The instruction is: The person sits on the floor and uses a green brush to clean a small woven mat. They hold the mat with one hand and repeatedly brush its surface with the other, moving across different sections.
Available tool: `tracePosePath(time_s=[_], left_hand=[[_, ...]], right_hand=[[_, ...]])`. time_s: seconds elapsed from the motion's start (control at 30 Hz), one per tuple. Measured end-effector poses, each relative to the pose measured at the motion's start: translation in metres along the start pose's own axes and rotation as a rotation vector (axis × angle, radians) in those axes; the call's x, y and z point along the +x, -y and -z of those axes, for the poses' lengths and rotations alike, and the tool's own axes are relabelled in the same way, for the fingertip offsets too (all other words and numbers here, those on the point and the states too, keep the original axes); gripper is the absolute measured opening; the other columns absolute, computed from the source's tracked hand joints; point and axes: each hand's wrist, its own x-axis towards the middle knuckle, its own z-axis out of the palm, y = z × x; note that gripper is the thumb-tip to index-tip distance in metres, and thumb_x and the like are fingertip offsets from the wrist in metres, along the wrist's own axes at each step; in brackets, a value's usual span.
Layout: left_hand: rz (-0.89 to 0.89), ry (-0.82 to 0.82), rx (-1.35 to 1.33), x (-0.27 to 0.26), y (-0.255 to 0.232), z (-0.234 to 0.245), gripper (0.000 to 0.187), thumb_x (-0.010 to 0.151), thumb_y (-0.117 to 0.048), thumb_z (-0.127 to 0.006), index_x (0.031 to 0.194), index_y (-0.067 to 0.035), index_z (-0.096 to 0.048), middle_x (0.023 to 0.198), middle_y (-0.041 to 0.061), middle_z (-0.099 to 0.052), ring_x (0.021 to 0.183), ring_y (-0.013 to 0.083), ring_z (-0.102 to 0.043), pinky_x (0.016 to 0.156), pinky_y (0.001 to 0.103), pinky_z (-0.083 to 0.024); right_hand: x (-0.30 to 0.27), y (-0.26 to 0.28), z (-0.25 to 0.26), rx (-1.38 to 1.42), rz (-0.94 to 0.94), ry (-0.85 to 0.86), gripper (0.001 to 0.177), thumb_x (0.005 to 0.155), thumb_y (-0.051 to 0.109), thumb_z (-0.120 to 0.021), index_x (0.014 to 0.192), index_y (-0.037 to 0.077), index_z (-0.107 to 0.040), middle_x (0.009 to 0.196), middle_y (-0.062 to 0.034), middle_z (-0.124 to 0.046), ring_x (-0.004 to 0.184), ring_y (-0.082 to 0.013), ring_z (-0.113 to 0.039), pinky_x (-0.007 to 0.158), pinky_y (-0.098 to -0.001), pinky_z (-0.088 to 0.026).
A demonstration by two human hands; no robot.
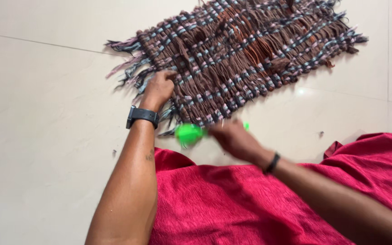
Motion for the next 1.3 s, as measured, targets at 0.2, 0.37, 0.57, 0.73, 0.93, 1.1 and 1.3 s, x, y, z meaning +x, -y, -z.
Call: tracePosePath(time_s=[0.2,0.37,0.57,0.73,0.93,1.1,1.3], left_hand=[[-0.016,0.109,-0.085,-0.015,-0.027,0.01,0.053,0.086,-0.013,-0.051,0.138,-0.012,-0.06,0.136,0.016,-0.066,0.129,0.0297,-0.063,0.109,0.035,-0.045],[0.086,0.154,0.127,-0.022,-0.035,0.014,0.063,0.083,-0.01,-0.048,0.143,-0.022,-0.059,0.141,0.017,-0.058,0.132,0.0355,-0.055,0.112,0.038,-0.04],[-0.066,0.061,0.102,-0.029,-0.044,0.008,0.054,0.09,-0.01,-0.041,0.138,-0.018,-0.065,0.14,0.015,-0.067,0.134,0.0304,-0.063,0.117,0.036,-0.044],[-0.209,0.228,0.182,-0.012,-0.02,-0.019,0.072,0.083,-0.005,-0.042,0.154,-0.01,-0.039,0.158,0.018,-0.041,0.149,0.0329,-0.033,0.123,0.039,-0.024],[-0.184,0.35,0.284,0.007,-0.004,-0.035,0.079,0.082,-0.006,-0.047,0.159,-0.005,-0.027,0.168,0.017,-0.021,0.156,0.0354,-0.012,0.126,0.039,-0.015],[-0.207,0.338,0.334,-0.001,-0.007,-0.03,0.075,0.083,-0.006,-0.05,0.156,-0.006,-0.034,0.168,0.015,-0.021,0.156,0.0347,-0.014,0.126,0.04,-0.016],[-0.208,0.231,0.473,-0.02,-0.03,-0.024,0.066,0.084,-0.003,-0.047,0.149,-0.011,-0.051,0.164,0.01,-0.038,0.153,0.028,-0.031,0.126,0.037,-0.025]], right_hand=[[0.12,-0.065,0.036,-0.251,-0.314,-0.247,0.021,0.106,0.019,-0.055,0.108,0.014,-0.075,0.073,-0.0119,-0.073,0.056,-0.0266,-0.066,0.062,-0.0465,-0.048],[0.019,-0.032,-0.002,-0.143,-0.086,-0.113,0.034,0.103,0.008,-0.046,0.125,0.015,-0.071,0.085,-0.0166,-0.072,0.064,-0.0297,-0.068,0.057,-0.0435,-0.052],[0.001,-0.02,0.029,-0.027,-0.03,-0.224,0.023,0.103,0.016,-0.055,0.115,0.01,-0.074,0.089,-0.0172,-0.072,0.073,-0.0299,-0.07,0.065,-0.0418,-0.054],[0.128,-0.074,0.06,-0.252,-0.206,-0.404,0.019,0.104,0.022,-0.06,0.109,0.012,-0.076,0.083,-0.0132,-0.074,0.07,-0.0308,-0.072,0.066,-0.048,-0.051],[-0.007,-0.036,0.005,-0.168,-0.223,-0.011,0.025,0.105,0.016,-0.049,0.12,0.012,-0.069,0.07,-0.0175,-0.066,0.053,-0.0339,-0.063,0.048,-0.0498,-0.045],[-0.073,0.008,0.032,0.045,-0.496,-0.097,0.025,0.104,0.022,-0.054,0.121,0.01,-0.067,0.068,-0.012,-0.065,0.057,-0.0205,-0.059,0.056,-0.04,-0.044],[-0.015,-0.032,0.051,0.581,-0.63,-0.304,0.03,0.103,0.021,-0.059,0.127,0.003,-0.062,0.073,-0.0037,-0.059,0.059,-0.009,-0.053,0.052,-0.0297,-0.046]])
